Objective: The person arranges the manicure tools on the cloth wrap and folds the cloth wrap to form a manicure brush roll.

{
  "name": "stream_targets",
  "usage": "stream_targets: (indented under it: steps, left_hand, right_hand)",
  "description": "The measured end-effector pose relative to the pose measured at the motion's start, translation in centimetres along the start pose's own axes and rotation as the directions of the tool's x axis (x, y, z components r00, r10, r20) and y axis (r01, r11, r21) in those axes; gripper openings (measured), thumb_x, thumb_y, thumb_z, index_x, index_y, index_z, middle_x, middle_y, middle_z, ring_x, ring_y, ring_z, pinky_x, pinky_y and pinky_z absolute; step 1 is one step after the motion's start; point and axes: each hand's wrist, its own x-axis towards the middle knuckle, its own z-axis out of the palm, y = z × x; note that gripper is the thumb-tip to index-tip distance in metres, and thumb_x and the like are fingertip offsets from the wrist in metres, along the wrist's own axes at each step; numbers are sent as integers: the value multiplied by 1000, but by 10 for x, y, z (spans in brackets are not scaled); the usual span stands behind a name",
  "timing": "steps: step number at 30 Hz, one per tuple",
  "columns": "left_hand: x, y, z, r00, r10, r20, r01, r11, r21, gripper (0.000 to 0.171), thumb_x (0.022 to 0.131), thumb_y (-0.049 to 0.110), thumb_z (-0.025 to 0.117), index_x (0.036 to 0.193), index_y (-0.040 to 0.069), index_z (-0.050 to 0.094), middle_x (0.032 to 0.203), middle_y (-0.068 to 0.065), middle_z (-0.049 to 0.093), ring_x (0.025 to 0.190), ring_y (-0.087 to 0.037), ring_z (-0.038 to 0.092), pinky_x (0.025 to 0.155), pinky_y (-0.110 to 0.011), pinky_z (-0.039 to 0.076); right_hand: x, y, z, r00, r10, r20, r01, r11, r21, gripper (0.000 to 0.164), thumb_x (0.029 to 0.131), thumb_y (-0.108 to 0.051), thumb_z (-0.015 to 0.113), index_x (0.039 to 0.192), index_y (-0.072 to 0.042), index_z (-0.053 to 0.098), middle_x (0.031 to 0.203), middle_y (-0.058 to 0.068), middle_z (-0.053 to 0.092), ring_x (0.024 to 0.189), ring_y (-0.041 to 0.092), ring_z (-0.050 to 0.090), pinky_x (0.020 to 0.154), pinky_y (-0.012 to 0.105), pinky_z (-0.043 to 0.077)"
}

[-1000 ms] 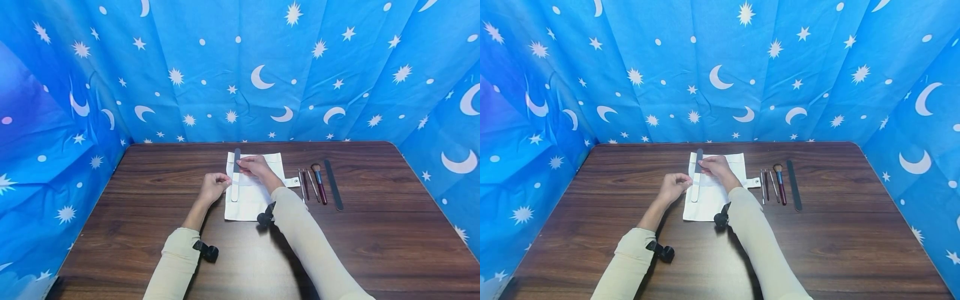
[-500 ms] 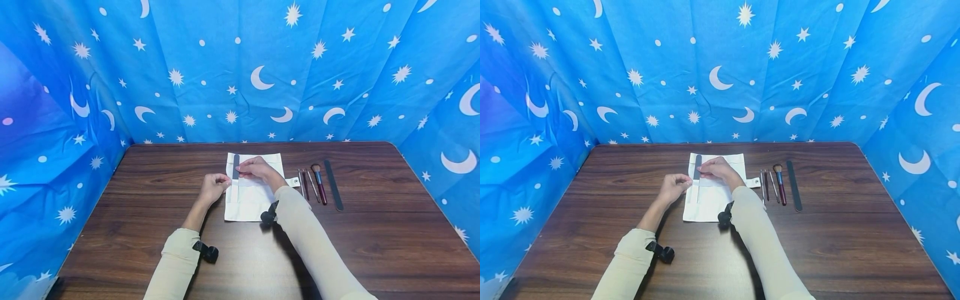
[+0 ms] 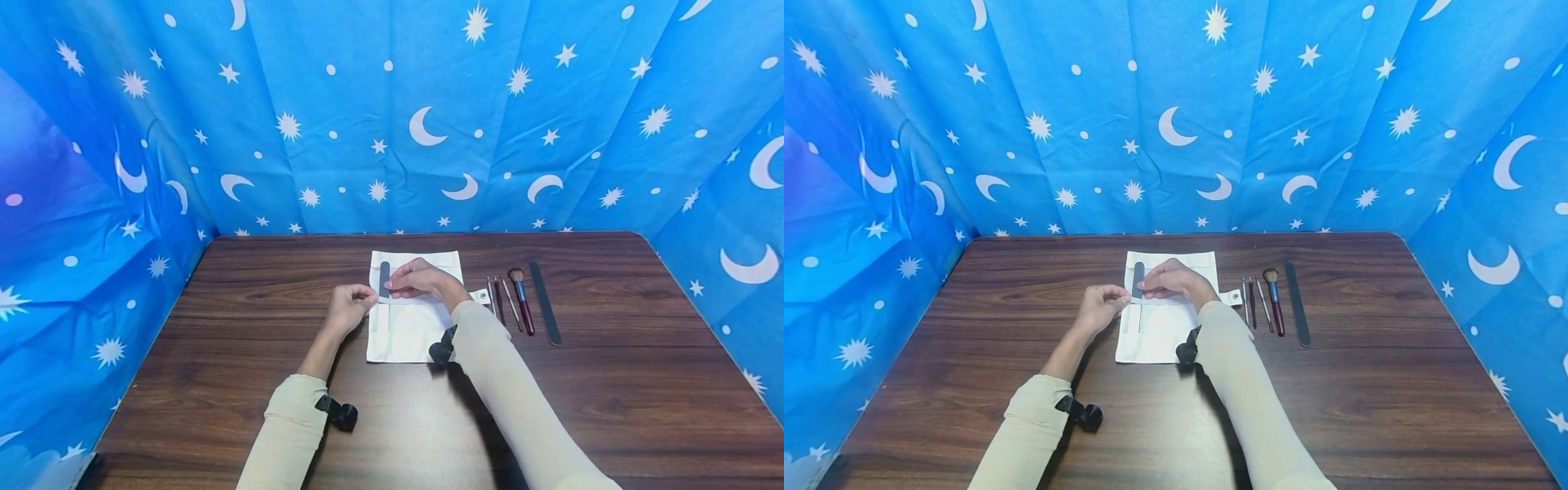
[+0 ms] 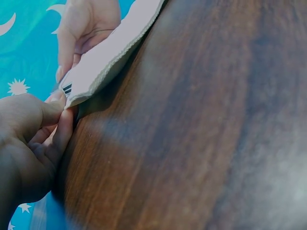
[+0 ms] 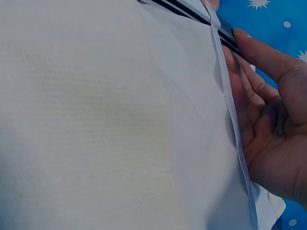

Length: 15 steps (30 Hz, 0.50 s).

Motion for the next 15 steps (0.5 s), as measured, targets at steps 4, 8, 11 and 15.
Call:
stream_targets:
  steps: [4, 8, 11, 15]
  left_hand:
    - [-1, 0, 0, 1000, -3, -2, 3, 1000, 2, 9, 92, 1, 69, 93, -5, 74, 73, -1, 65, 61, -4, 54, 58, -17, 45]
    - [-1, 0, 0, 1000, -7, -5, 7, 1000, 4, 9, 92, 2, 69, 94, -5, 75, 74, -2, 66, 61, -4, 54, 58, -18, 46]
    - [0, 0, 0, 1000, -7, -8, 7, 1000, 0, 9, 92, 2, 69, 94, -5, 75, 76, -5, 68, 61, -4, 55, 58, -18, 46]
    - [0, 0, 0, 1000, 4, -7, -4, 1000, 7, 10, 93, 2, 69, 94, -5, 75, 77, -7, 69, 62, -5, 55, 58, -19, 46]
  right_hand:
    - [2, 1, -2, 1000, -4, 22, 4, 1000, -7, 9, 94, -9, 70, 99, -2, 72, 67, -6, 72, 64, 4, 69, 60, 15, 52]
    - [3, 2, -2, 1000, -5, 26, 5, 1000, 2, 6, 94, -8, 70, 96, -3, 73, 67, -6, 72, 64, 4, 69, 61, 16, 53]
    - [4, 3, -2, 1000, -10, 23, 10, 1000, -3, 9, 94, -8, 70, 99, -2, 74, 67, -6, 72, 64, 4, 69, 61, 15, 53]
    - [3, 3, -2, 1000, -15, 10, 15, 1000, 7, 14, 94, -8, 70, 104, 2, 73, 68, -6, 72, 63, 3, 69, 61, 15, 54]
